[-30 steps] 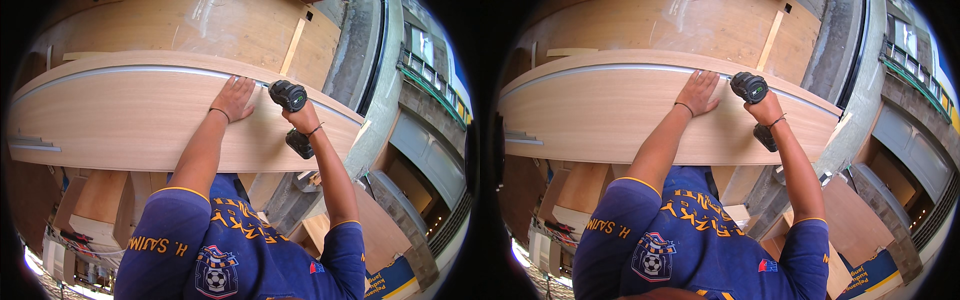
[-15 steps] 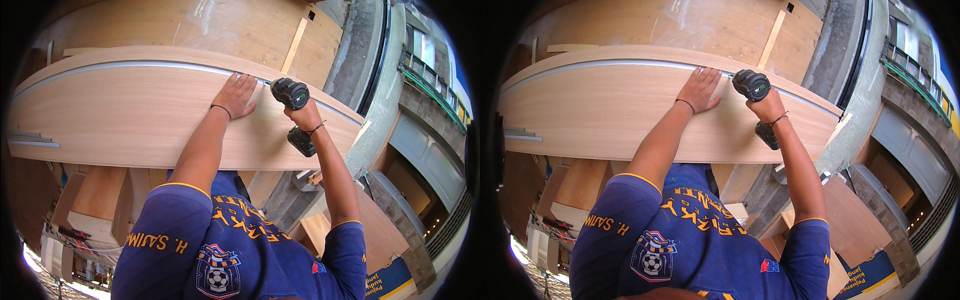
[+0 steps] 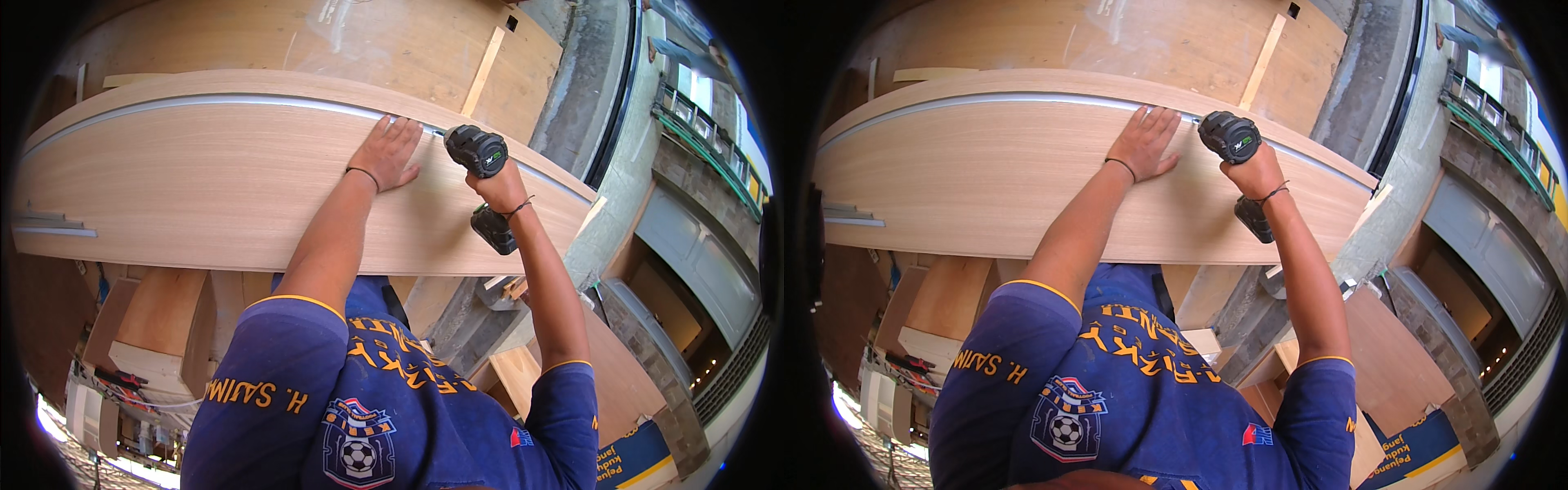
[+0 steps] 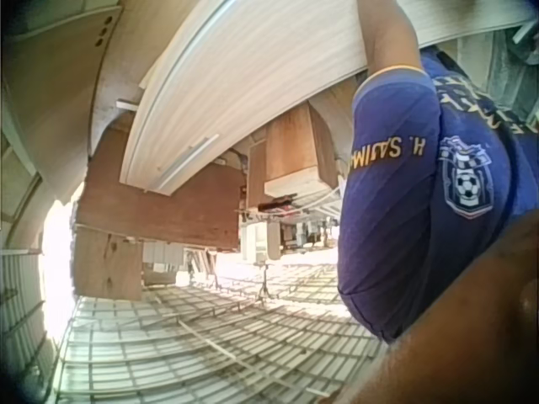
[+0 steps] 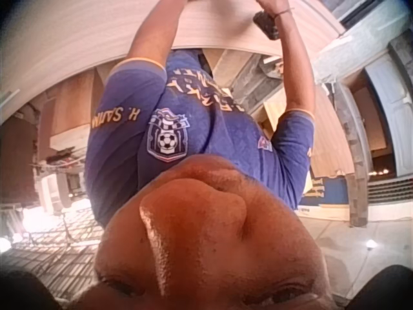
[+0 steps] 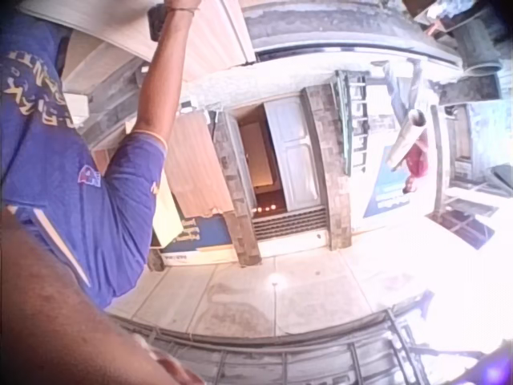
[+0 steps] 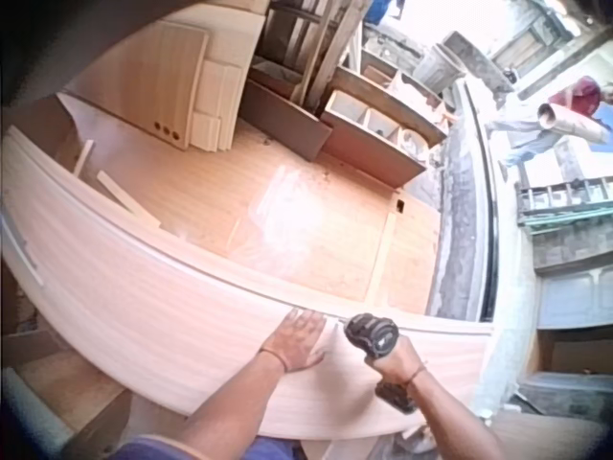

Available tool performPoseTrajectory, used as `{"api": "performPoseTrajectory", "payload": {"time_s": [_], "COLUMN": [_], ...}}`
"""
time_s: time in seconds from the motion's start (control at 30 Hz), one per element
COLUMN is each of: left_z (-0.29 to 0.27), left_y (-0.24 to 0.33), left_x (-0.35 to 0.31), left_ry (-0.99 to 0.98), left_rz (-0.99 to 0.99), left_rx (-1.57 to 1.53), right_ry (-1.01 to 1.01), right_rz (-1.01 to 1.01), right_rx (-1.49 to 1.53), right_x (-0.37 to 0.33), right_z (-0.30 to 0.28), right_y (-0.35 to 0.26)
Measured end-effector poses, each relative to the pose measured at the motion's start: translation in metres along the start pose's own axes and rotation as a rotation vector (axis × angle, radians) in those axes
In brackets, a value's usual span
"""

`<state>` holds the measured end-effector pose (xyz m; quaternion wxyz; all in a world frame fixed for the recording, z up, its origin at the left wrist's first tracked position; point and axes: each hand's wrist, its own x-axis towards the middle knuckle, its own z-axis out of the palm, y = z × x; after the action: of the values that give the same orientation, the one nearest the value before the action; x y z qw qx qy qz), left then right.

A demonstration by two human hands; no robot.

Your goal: The person positions a metal strip on a wooden cabinet part and then uses a power drill to drill holes through the strip and into the wood.

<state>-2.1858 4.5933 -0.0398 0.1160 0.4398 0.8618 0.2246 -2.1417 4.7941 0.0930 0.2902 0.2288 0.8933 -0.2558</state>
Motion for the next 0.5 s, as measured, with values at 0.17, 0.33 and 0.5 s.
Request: {"api": "performPoseTrajectory", "payload": {"time_s": [0.17, 0.33, 0.5], "left_z": [-0.0033, -0.0004, -0.0033], "left_y": [0.0009, -0.0003, 0.0003], "left_x": [0.0004, 0.0001, 0.0007], "left_ry": [-0.010, -0.004, -0.014], "left_rz": [-0.003, -0.001, 0.000], "left_rx": [0.012, 0.012, 0.022], "right_ry": [0.001, 0.004, 0.006], "right_rz": [-0.011, 0.001, -0.002], "right_rx": [-0.003, 0.001, -0.014], "right_x": [0.0001, 0.0009, 0.0009], "right_z": [0.0001, 0.0013, 0.0008], "right_y": [-0.0014, 0.0002, -0.0004]}}
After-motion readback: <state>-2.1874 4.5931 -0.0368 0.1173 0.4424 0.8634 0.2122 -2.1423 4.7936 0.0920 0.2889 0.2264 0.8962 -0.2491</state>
